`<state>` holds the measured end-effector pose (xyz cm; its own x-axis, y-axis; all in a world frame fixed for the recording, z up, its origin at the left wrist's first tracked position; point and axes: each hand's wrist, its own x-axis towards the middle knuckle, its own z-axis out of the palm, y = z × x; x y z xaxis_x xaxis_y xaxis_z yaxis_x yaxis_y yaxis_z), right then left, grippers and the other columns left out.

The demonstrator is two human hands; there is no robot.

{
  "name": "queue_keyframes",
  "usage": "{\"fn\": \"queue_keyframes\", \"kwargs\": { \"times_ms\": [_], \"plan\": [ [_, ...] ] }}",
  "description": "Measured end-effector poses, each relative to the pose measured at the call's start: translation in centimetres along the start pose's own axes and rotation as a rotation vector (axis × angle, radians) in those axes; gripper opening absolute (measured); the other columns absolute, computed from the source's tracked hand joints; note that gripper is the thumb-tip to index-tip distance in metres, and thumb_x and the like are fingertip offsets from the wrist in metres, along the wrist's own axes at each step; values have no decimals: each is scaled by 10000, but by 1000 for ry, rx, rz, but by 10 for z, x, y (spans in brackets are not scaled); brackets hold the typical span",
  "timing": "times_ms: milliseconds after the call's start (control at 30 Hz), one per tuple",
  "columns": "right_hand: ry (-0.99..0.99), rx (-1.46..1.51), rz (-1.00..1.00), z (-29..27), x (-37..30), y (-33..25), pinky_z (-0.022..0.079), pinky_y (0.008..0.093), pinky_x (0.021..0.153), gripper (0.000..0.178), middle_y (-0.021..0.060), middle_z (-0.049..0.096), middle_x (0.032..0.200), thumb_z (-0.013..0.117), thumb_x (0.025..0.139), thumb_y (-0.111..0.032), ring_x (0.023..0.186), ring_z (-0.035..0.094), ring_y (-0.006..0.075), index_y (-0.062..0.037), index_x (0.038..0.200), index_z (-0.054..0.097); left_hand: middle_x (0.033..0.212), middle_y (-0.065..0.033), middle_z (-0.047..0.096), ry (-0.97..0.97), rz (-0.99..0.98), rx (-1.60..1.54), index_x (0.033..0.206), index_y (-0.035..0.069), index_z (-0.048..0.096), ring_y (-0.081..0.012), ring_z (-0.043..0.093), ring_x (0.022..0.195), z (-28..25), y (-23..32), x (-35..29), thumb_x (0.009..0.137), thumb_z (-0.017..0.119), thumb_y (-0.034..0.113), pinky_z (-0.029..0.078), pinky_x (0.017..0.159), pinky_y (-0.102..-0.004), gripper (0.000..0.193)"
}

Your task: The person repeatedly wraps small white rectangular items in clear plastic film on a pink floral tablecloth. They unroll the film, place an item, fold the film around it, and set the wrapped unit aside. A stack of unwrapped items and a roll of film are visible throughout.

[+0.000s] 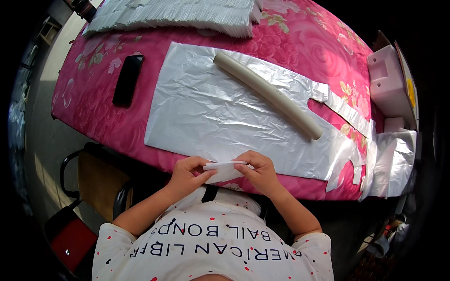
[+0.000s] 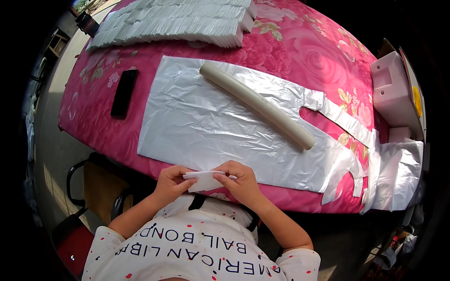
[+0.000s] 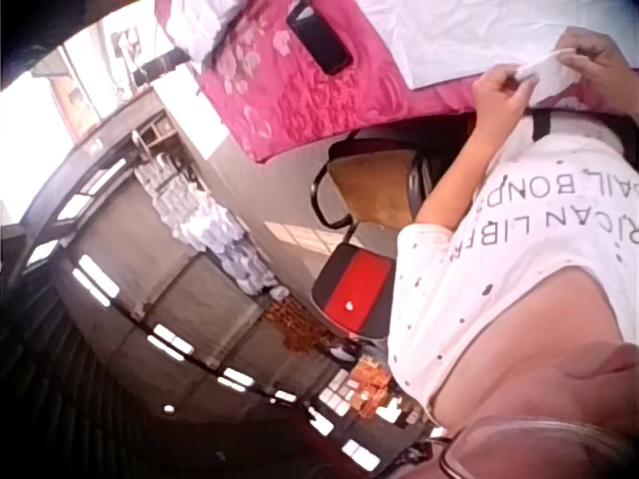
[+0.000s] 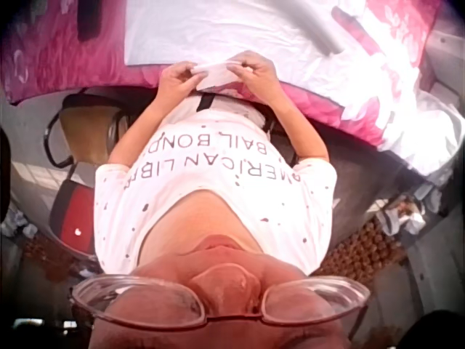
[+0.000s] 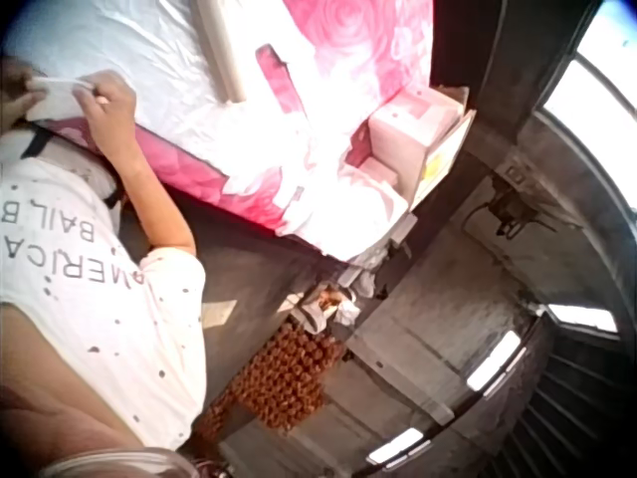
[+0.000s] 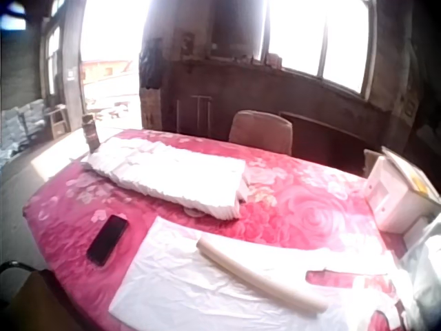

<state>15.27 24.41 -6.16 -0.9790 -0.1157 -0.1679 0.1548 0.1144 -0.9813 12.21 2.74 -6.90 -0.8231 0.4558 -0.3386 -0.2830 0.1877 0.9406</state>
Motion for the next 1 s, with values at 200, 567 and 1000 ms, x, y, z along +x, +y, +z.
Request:
{"fn": "queue_keyframes", "kwargs": {
  "times_ms": [200, 567, 1000],
  "plan": [
    [-34, 75, 107, -31, 27, -14, 438, 235, 672, 121, 34, 613, 823, 645, 819, -89, 750, 549, 103, -18, 912, 678, 811, -42, 609, -96, 69, -73, 890, -10, 627, -80, 580, 693, -1, 13, 32, 796, 668, 61, 473, 604, -205, 125],
    [-130, 848, 141, -67, 90, -27, 463, 306, 806, 489, 114, 609, 1006, 406, 942, -377, 900, 577, 176, 55, 1140, 521, 957, -46, 603, -160, -388, -1011, 1054, 25, 541, -103, 584, 816, 1, 56, 93, 857, 607, 121, 492, 740, -245, 229],
    [300, -20, 65, -45, 101, -41, 450, 238, 544, 251, 46, 633, 688, 615, 853, -229, 598, 556, 74, 19, 840, 649, 992, -67, 577, -167, -174, -945, 1142, 8, 491, -116, 558, 878, 11, 43, 99, 859, 608, 126, 478, 796, -278, 328]
  ]
}}
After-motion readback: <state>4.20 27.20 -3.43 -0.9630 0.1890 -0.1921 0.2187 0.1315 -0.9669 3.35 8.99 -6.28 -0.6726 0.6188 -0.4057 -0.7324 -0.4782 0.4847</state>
